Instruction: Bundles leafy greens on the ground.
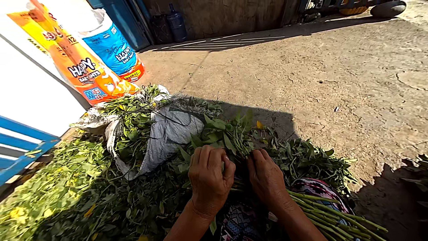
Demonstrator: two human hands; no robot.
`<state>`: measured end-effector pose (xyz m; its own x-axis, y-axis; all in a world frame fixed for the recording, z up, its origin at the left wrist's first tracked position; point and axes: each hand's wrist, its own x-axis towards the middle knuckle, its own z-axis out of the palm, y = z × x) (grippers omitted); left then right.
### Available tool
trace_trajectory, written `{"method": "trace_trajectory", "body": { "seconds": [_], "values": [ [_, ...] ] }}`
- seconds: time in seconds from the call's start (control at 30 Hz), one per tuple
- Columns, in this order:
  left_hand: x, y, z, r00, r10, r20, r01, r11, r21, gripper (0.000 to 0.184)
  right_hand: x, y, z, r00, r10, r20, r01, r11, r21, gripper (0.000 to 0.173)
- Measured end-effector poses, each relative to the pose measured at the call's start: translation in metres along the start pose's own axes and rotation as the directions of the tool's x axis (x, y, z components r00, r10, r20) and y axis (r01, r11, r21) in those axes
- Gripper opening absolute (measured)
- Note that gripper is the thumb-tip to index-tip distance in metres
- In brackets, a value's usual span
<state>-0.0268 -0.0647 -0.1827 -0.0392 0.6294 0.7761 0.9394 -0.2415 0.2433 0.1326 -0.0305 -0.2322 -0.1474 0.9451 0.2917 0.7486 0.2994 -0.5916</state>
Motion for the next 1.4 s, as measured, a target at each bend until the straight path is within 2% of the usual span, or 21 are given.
{"method": "trace_trajectory", "body": {
  "seconds": [0.07,0.1,0.13,0.2,0.23,0.27,0.3,0.37,0.4,0.47,0.57,0.67,0.73,0.77,0.8,0.87,0.97,1.03,1.2,1.33,1.4],
  "values": [
    [-0.002,-0.021,-0.040,0.993,-0.087,-0.074,0.095,0.990,0.107,0.017,0.001,0.000,-0.003,0.999,0.022,0.037,-0.022,1.000,0.008,0.029],
    [-0.008,-0.038,-0.059,0.986,-0.165,-0.021,0.165,0.954,0.251,0.023,0.001,0.000,-0.003,0.998,0.030,0.053,-0.031,0.999,0.012,0.029],
    [-0.014,-0.056,-0.076,0.946,-0.306,0.104,0.242,0.884,0.399,0.043,0.002,0.000,-0.004,0.998,0.033,0.062,-0.034,0.999,0.015,0.031],
    [-0.028,-0.092,-0.096,0.746,-0.613,0.260,0.396,0.722,0.567,0.089,0.000,0.002,-0.002,0.997,0.025,0.077,-0.027,0.999,0.030,0.041],
    [-0.034,-0.104,-0.102,0.688,-0.675,0.267,0.427,0.674,0.603,0.094,0.000,0.002,-0.001,0.997,0.018,0.081,-0.021,0.999,0.037,0.050],
    [-0.041,-0.111,-0.105,0.701,-0.665,0.258,0.436,0.686,0.583,0.085,0.001,0.001,-0.001,0.996,0.021,0.085,-0.025,0.999,0.042,0.056],
    [-0.046,-0.112,-0.106,0.763,-0.604,0.231,0.429,0.740,0.518,0.069,0.002,0.000,-0.001,0.995,0.032,0.093,-0.036,0.999,0.040,0.056],
    [-0.051,-0.101,-0.097,0.891,-0.438,0.121,0.383,0.868,0.317,0.040,0.001,-0.002,-0.001,0.994,0.041,0.102,-0.043,0.999,0.020,0.046],
    [-0.048,-0.092,-0.089,0.922,-0.382,0.059,0.365,0.911,0.193,0.034,0.001,-0.002,0.000,0.995,0.034,0.098,-0.035,0.999,0.010,0.042],
    [-0.037,-0.077,-0.075,0.938,-0.346,0.018,0.346,0.936,-0.071,0.030,0.002,0.000,0.000,0.995,0.023,0.094,-0.023,1.000,0.006,0.040],
    [-0.015,-0.068,-0.063,0.929,-0.351,0.119,0.370,0.871,-0.323,0.031,0.001,0.001,-0.001,0.996,0.024,0.088,-0.026,0.999,0.029,0.043],
    [0.002,-0.075,-0.048,0.906,-0.301,0.298,0.396,0.851,-0.345,0.025,-0.002,-0.001,0.000,0.999,-0.029,-0.028,0.029,0.999,0.022,0.052],
    [0.006,-0.081,-0.040,0.827,-0.323,0.460,0.478,0.835,-0.273,0.019,-0.006,-0.003,0.004,0.966,-0.218,-0.136,0.216,0.976,-0.032,0.044],
    [0.006,-0.082,-0.036,0.781,-0.353,0.515,0.529,0.813,-0.245,0.017,-0.007,-0.005,0.007,0.929,-0.333,-0.160,0.326,0.943,-0.068,0.032],
    [0.006,-0.083,-0.032,0.738,-0.392,0.549,0.578,0.787,-0.215,0.017,-0.009,-0.007,0.009,0.891,-0.428,-0.152,0.416,0.903,-0.107,0.024],
    [0.007,-0.083,-0.028,0.667,-0.479,0.571,0.669,0.722,-0.176,0.021,-0.013,-0.011,0.014,0.857,-0.513,-0.057,0.497,0.850,-0.172,0.031],
    [0.009,-0.080,-0.030,0.633,-0.543,0.552,0.734,0.647,-0.205,0.026,-0.013,-0.020,0.019,0.884,-0.462,0.076,0.466,0.850,-0.247,0.033],
    [0.010,-0.076,-0.033,0.645,-0.539,0.541,0.735,0.631,-0.248,0.028,-0.010,-0.022,0.023,0.911,-0.397,0.110,0.412,0.869,-0.275,0.031],
    [0.013,-0.072,-0.034,0.733,-0.491,0.471,0.658,0.688,-0.306,0.027,-0.007,-0.020,0.026,0.944,-0.303,0.133,0.330,0.896,-0.298,0.049],
    [0.022,-0.062,-0.035,0.841,-0.364,0.401,0.503,0.800,-0.328,0.024,-0.007,-0.020,0.025,0.956,-0.265,0.128,0.292,0.906,-0.305,0.054],
    [0.030,-0.052,-0.034,0.891,-0.262,0.370,0.401,0.836,-0.375,0.021,-0.008,-0.020,0.025,0.955,-0.268,0.131,0.294,0.913,-0.281,0.051]
  ]
}}
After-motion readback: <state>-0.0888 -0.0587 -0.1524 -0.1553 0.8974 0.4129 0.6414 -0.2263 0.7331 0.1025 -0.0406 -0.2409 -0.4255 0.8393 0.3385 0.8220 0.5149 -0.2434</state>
